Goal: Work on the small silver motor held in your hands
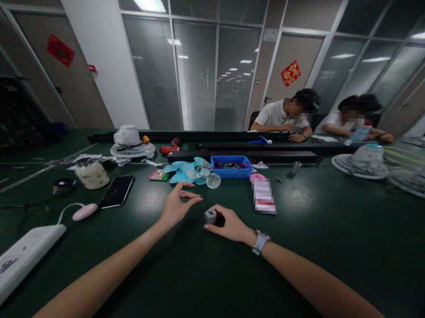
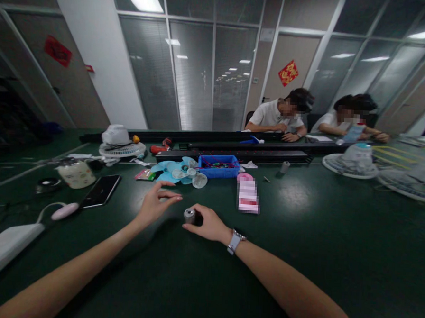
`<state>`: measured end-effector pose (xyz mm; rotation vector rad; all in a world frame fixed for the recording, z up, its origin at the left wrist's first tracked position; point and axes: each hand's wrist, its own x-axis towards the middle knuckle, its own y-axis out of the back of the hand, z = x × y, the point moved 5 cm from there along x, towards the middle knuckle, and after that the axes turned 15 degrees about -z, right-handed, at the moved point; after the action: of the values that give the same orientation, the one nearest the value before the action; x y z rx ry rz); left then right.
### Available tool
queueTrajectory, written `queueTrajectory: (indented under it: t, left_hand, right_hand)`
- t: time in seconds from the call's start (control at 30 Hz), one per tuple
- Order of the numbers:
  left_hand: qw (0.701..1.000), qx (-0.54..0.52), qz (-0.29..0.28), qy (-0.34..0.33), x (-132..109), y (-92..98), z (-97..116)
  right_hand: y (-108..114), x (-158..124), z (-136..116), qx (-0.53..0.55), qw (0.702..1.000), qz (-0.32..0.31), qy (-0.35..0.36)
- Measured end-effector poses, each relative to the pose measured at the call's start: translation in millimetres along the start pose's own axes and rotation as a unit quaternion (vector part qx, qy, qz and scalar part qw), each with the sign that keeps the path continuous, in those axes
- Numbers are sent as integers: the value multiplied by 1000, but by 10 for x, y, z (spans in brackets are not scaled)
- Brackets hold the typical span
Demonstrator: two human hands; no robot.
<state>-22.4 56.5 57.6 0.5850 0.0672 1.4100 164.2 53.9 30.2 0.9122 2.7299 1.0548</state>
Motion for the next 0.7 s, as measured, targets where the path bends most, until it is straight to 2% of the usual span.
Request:
queueTrajectory:
  t: [0.1, 0.2, 0.7]
  left_hand:
    - [997, -29, -71, -23, -60, -241, 294]
    - [994, -37, -100, -18, -125, -363, 405]
    - [995, 22, -97, -30, -163, -392, 354]
  right_hand:
    - [-6, 5, 36, -11, 1000, 10, -3]
    - [-11, 10, 55, -20, 1000, 21, -3]
    - [-17, 8, 19, 1, 1000, 4, 3]
